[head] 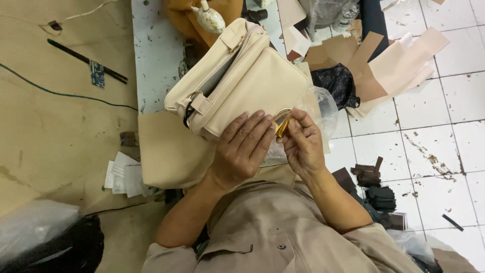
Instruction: Attaching hardware to a leather bag and cutting leather material with scissors
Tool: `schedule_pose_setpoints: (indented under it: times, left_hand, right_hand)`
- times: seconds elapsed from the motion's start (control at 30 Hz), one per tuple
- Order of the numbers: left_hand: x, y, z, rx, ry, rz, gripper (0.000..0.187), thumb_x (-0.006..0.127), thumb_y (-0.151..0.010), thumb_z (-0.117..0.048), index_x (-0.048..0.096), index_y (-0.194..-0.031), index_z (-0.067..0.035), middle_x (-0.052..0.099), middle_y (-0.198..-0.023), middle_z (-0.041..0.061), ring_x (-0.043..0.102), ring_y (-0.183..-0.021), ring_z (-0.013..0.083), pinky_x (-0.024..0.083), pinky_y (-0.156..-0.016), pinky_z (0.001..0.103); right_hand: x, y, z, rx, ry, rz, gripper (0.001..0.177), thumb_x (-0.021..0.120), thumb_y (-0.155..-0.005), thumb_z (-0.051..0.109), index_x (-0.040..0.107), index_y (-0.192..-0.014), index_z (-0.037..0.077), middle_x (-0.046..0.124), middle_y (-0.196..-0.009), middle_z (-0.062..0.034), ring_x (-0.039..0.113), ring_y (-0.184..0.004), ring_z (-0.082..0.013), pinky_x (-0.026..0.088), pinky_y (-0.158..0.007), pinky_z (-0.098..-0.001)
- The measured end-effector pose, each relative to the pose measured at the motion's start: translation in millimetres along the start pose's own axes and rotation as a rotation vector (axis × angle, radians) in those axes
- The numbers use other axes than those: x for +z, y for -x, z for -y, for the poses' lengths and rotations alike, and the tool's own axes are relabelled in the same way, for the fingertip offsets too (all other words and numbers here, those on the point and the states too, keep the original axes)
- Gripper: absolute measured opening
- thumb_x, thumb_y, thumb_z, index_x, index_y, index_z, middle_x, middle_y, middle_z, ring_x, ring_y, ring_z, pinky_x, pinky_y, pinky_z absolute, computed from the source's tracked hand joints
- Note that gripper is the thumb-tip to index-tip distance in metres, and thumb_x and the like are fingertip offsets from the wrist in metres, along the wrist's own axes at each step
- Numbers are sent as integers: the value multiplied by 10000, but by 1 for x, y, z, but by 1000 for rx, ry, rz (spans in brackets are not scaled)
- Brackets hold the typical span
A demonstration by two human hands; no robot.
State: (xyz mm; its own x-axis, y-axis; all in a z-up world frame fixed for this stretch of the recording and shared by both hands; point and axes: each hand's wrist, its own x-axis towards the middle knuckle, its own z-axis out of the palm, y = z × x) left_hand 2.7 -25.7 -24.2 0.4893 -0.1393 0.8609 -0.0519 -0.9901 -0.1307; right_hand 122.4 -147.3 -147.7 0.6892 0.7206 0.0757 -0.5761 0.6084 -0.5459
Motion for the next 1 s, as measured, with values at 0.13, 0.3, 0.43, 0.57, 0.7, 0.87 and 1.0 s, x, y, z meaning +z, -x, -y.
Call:
schedule_pose_setpoints:
  times: [0.13,0.3,0.43,0.57,0.7,0.87,1.0]
  left_hand:
    - [-1,2,1,15,-14,33,196,571,-1041,-77,761,-1062,-32,758,-1108,157,752,-1079,299,540,-1033,446]
    - [-1,4,0,23,-25,46,203,564,-1044,-73,761,-1069,-28,756,-1133,164,748,-1089,308,542,-1034,450]
    - [-2,7,0,43,-40,77,182,586,-1035,-73,757,-1079,-25,753,-1141,173,741,-1108,316,531,-1049,454]
    - [-2,8,0,38,-38,91,206,553,-1044,-71,750,-1078,-21,747,-1137,177,736,-1116,316,529,-1053,459]
    - [-1,10,-1,39,-58,91,199,563,-1034,-65,755,-1070,-27,748,-1150,174,734,-1126,311,525,-1059,454]
    - [0,10,0,45,-77,84,192,574,-1023,-52,763,-1048,-26,758,-1128,168,741,-1111,306,536,-1049,452]
    - [-3,10,0,45,-83,92,187,585,-1012,-40,771,-1016,-27,762,-1119,171,744,-1101,307,545,-1040,455]
  right_hand:
    - [23,6,7,-98,173,-78,280,591,-1007,-27,549,-1277,-83,684,-957,-226,758,-846,-347,694,-689,-421]
    - [31,4,10,-138,249,-100,287,607,-995,-33,550,-1267,-104,682,-932,-235,760,-828,-351,696,-706,-473]
    - [47,2,17,-128,270,-138,252,629,-982,-27,577,-1217,-100,693,-895,-201,770,-806,-327,700,-686,-449]
    - [36,3,11,-121,274,-158,240,638,-977,-24,580,-1195,-106,694,-871,-202,770,-773,-320,700,-658,-445]
    - [33,0,8,-115,281,-159,230,651,-966,-33,588,-1175,-106,710,-883,-202,771,-770,-312,698,-652,-459]
    - [25,-3,6,-96,299,-143,229,655,-959,-52,584,-1169,-110,700,-865,-206,766,-756,-316,697,-643,-462]
    - [11,-9,16,-112,349,-107,236,650,-968,-61,570,-1182,-121,677,-875,-197,758,-771,-314,696,-667,-487]
